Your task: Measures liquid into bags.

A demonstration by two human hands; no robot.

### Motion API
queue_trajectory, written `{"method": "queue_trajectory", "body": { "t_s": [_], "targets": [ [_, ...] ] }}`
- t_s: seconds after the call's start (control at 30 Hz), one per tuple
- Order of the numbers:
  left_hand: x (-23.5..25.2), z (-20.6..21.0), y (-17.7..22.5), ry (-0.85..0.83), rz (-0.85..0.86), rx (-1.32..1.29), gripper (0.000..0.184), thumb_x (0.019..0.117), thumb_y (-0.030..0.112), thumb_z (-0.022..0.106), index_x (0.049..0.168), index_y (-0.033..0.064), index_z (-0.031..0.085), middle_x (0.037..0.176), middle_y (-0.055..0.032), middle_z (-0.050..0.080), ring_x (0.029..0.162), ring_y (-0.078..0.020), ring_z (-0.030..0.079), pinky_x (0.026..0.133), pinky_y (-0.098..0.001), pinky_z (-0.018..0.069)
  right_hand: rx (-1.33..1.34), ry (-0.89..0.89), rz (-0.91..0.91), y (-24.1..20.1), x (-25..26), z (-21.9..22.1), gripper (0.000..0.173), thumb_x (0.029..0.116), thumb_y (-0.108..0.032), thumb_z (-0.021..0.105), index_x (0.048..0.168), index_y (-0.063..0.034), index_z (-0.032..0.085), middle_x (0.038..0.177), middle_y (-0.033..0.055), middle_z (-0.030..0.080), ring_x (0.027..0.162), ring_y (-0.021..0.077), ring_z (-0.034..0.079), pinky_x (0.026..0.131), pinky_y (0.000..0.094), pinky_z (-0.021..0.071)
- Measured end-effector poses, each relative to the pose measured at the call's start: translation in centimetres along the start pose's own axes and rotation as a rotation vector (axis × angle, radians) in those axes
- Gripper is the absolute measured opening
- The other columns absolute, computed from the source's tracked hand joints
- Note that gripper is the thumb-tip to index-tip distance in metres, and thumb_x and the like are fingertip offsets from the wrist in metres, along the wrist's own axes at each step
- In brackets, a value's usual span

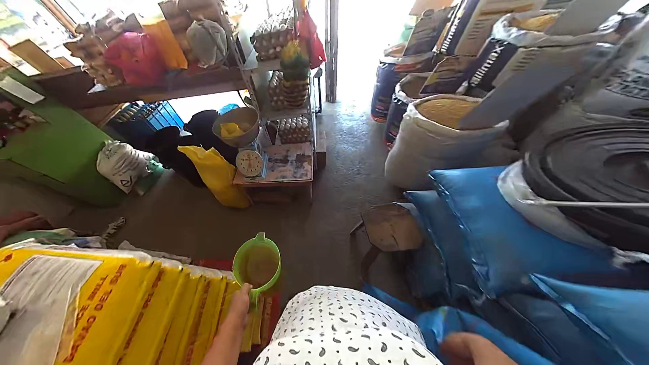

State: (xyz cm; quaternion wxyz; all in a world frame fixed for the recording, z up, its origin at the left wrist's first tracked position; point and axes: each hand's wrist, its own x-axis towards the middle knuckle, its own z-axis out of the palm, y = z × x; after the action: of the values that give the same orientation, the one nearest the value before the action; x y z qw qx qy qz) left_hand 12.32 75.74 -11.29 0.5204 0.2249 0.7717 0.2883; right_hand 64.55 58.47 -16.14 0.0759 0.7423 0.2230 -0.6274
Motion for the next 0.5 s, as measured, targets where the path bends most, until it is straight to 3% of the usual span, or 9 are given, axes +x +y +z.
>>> {"method": "queue_trajectory", "body": {
  "t_s": [0.03,0.1,0.2,0.3,0.4,0.5],
  "targets": [
    [1.7,0.6,1.2,0.017,-0.011,-0.007,0.039,0.1083,0.026,0.044,0.114,-0.0086,0.061,0.092,-0.0208,0.067,0.079,-0.0286,0.066,0.072,-0.0457,0.0571,-0.063,0.043,0.017,-1.9,5.2,-1.6,0.042,0.1065,-0.023,0.054,0.132,0.0093,0.059,0.127,0.0296,0.062,0.111,0.0362,0.064,0.097,0.0515,0.0515],
    [4.8,1.9,3.8,0.045,-0.033,-0.011,0.040,0.1078,0.027,0.045,0.114,-0.0087,0.062,0.094,-0.0216,0.067,0.082,-0.0301,0.067,0.075,-0.0475,0.0570,-0.226,0.094,0.057,-8.5,10.8,-5.7,0.046,0.1065,-0.030,0.054,0.132,0.0083,0.060,0.132,0.0305,0.061,0.120,0.0400,0.062,0.102,0.0566,0.0480],
    [8.9,3.7,8.9,0.053,-0.051,-0.013,0.040,0.1083,0.027,0.044,0.114,-0.0084,0.062,0.094,-0.0212,0.067,0.082,-0.0296,0.067,0.075,-0.0472,0.0564,-0.194,0.250,-0.021,-20.3,12.7,-11.1,0.052,0.1075,-0.035,0.053,0.140,0.0051,0.056,0.139,0.0300,0.058,0.127,0.0414,0.059,0.108,0.0567,0.0462],
    [14.0,5.6,13.7,0.018,-0.043,0.029,0.040,0.1091,0.027,0.043,0.113,-0.0076,0.062,0.094,-0.0196,0.067,0.082,-0.0276,0.066,0.076,-0.0459,0.0561,0.032,0.395,-0.209,-29.7,13.9,-14.3,0.045,0.1080,-0.030,0.054,0.143,-0.0023,0.056,0.142,0.0277,0.058,0.134,0.0424,0.055,0.111,0.0610,0.0423],
    [19.6,7.7,18.8,-0.040,-0.043,0.115,0.039,0.1083,0.027,0.044,0.110,-0.0068,0.064,0.093,-0.0187,0.067,0.083,-0.0272,0.066,0.077,-0.0461,0.0554,0.176,0.443,-0.260,-35.7,15.1,-14.7,0.040,0.1082,-0.026,0.053,0.142,-0.0043,0.058,0.140,0.0261,0.060,0.133,0.0413,0.056,0.110,0.0615,0.0430],
    [25.0,10.5,23.7,-0.118,-0.062,0.148,0.041,0.1089,0.028,0.042,0.111,-0.0069,0.064,0.093,-0.0185,0.069,0.082,-0.0265,0.067,0.076,-0.0443,0.0565,0.070,0.334,-0.151,-37.7,16.1,-13.7,0.046,0.1076,-0.028,0.054,0.145,-0.0016,0.054,0.142,0.0286,0.057,0.135,0.0428,0.054,0.113,0.0610,0.0412]
  ]
}}
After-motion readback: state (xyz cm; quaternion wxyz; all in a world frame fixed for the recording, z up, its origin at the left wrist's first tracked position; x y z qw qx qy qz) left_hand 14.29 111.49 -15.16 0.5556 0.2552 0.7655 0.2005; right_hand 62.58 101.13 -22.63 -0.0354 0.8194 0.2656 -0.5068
